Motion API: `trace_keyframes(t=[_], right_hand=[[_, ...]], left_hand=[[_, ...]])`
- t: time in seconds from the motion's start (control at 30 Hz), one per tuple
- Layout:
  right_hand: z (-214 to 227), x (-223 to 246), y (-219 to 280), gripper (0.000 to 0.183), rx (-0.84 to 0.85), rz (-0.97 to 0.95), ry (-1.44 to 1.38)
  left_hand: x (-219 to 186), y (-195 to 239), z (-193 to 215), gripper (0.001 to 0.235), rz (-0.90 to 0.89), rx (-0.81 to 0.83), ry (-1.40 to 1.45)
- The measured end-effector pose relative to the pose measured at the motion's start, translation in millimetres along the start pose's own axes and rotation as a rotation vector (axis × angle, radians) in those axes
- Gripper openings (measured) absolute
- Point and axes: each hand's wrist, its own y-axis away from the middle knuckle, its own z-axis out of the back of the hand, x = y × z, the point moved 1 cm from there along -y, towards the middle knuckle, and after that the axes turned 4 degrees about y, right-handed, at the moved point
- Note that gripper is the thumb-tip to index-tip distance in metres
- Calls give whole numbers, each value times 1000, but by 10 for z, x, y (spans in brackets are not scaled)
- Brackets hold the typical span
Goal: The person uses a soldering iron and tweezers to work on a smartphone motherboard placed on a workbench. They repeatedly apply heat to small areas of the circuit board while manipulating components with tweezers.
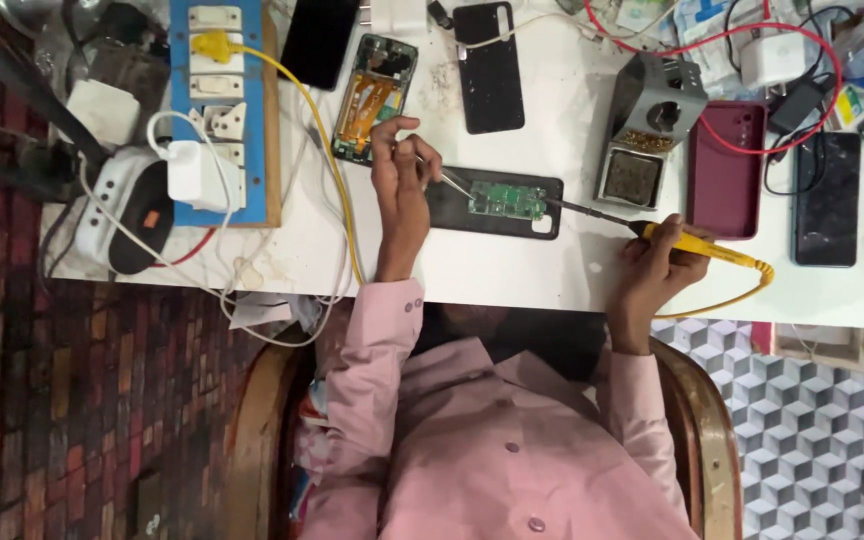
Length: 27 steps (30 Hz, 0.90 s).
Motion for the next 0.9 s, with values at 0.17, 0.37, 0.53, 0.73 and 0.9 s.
trace_keyframes(t=[0.17,0.37,0.53,0.73,0.9], right_hand=[[35,-14,22,24,-26,-25,-5],[19,14,61,24,11,-10,-55],[-29,75,46,25,-13,-12,17],[-39,119,67,25,-1,17,64],[-55,127,46,25,-5,13,74]], left_hand=[[58,99,-3,37,66,47,65],[59,122,-2,26,43,139,59],[50,110,-33,28,67,147,69],[28,168,-32,33,41,200,56],[25,167,-32,37,30,187,42]])
